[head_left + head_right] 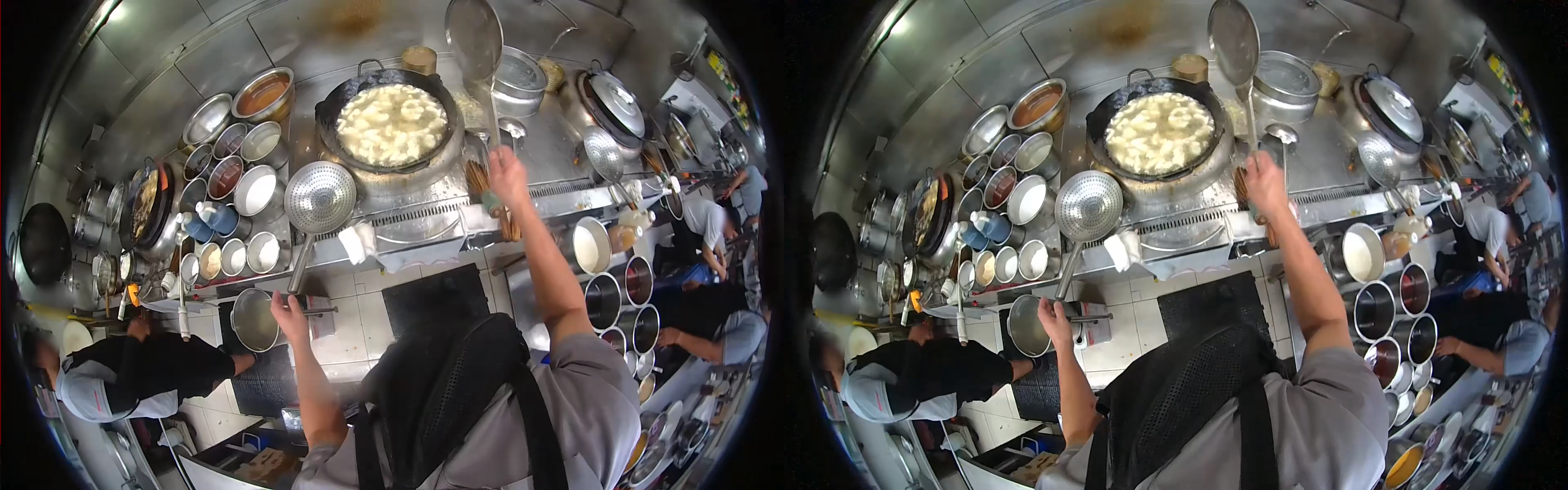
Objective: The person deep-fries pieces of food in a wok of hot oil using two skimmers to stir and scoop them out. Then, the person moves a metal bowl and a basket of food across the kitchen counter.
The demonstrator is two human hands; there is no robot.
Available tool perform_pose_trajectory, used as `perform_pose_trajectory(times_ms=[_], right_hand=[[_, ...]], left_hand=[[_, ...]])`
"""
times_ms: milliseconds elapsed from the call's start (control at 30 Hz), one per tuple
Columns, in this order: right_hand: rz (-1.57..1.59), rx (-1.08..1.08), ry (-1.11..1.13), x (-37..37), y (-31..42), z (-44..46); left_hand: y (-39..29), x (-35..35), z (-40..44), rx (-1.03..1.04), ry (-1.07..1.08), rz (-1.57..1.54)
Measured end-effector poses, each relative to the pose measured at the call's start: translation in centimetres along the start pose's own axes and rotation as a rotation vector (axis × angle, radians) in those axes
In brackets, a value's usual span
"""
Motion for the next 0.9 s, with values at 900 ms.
perform_pose_trajectory(times_ms=[900], right_hand=[[0.374, 0.488, 0.795, 4.8, -10.7, 6.4]], left_hand=[[-6.8, 8.2, 0.0, -0.305, -0.093, 0.126]])
Point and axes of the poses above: each hand's wrist, its own z-axis towards the middle knuckle, its own x-axis out of the palm, y = z × x, the point moved 4 cm from there along z, towards the middle knuckle, and after that the axes turned 1 degree about z, right-handed, at the moved point
